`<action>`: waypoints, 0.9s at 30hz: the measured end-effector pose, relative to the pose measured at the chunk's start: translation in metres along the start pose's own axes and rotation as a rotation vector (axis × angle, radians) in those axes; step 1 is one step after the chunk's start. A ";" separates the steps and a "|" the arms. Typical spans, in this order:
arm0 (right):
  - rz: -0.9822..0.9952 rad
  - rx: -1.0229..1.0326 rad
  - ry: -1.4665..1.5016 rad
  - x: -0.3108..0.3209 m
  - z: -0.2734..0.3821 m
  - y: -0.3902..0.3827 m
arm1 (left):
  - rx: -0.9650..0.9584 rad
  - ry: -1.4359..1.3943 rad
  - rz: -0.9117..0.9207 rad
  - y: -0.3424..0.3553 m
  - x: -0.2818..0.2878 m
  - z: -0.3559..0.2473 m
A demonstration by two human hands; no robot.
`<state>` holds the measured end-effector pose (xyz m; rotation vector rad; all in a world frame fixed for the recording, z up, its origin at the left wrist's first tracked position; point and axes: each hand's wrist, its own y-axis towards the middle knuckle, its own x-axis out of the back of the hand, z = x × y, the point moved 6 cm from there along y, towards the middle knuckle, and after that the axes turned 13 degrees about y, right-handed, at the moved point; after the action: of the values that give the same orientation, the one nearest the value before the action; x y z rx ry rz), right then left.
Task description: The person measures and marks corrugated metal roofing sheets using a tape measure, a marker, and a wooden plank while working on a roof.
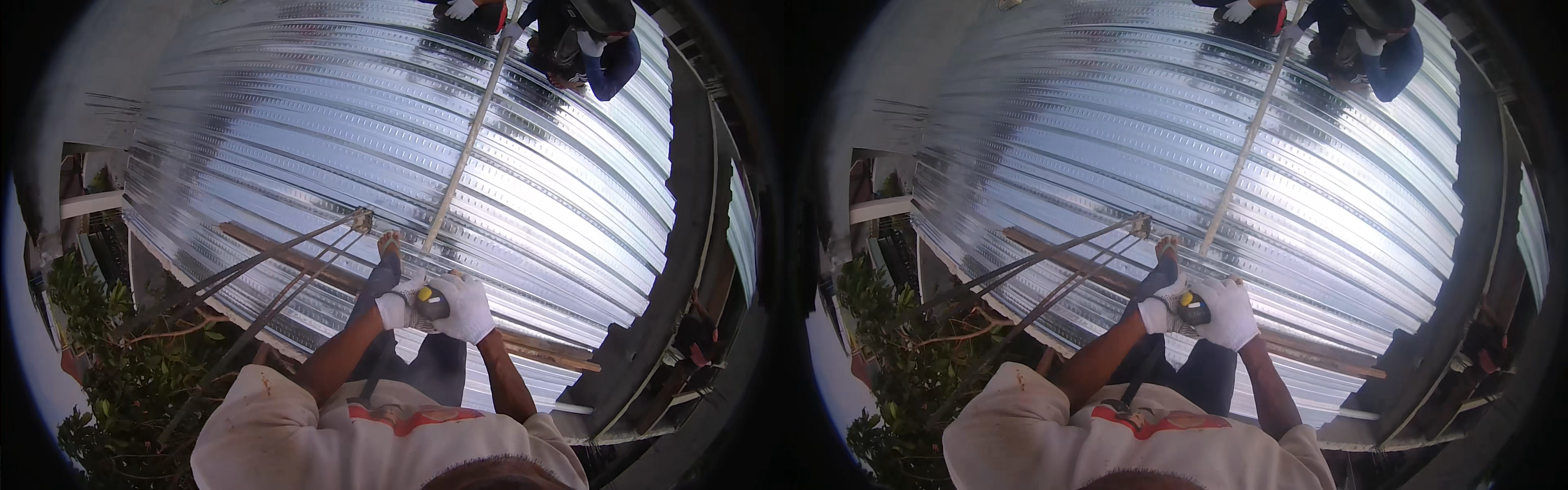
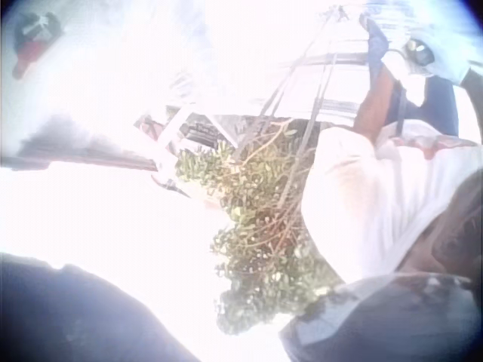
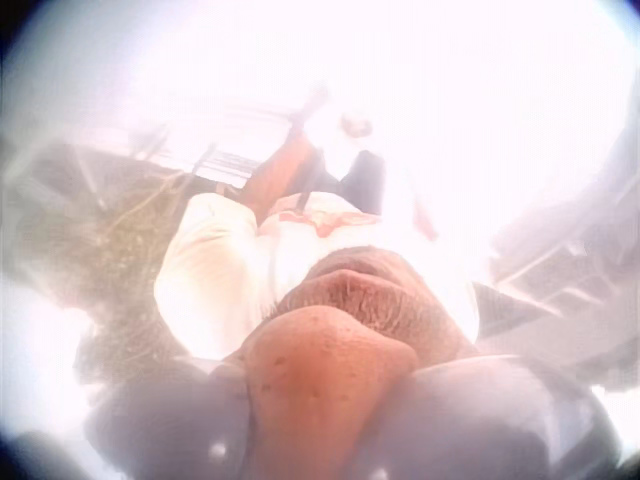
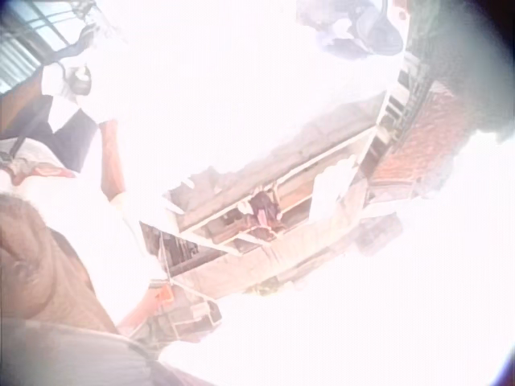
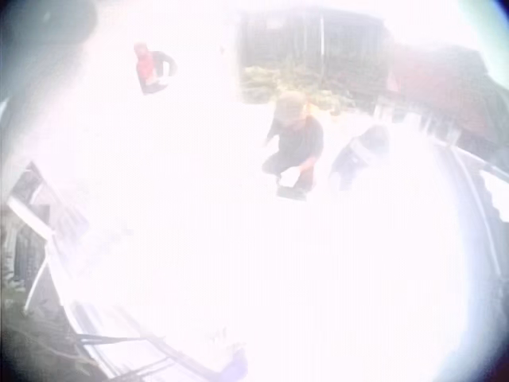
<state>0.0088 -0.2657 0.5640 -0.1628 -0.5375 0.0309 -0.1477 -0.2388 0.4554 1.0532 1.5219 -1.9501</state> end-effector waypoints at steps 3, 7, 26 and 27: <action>0.230 0.153 -0.023 0.000 0.070 0.034 | -0.272 0.093 -0.316 -0.075 -0.039 -0.006; 0.550 0.389 -0.055 -0.014 0.132 0.063 | -0.461 -0.292 0.050 -0.112 -0.028 0.022; 0.302 0.561 0.137 -0.093 0.294 0.230 | -0.501 -0.626 -1.118 -0.240 0.273 0.271; 0.284 0.584 0.121 -0.094 0.293 0.229 | -0.491 -0.619 -1.129 -0.240 0.273 0.272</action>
<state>-0.2187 -0.0040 0.7270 0.3294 -0.3634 0.4480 -0.5704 -0.3999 0.4135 -0.7477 2.1948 -1.9705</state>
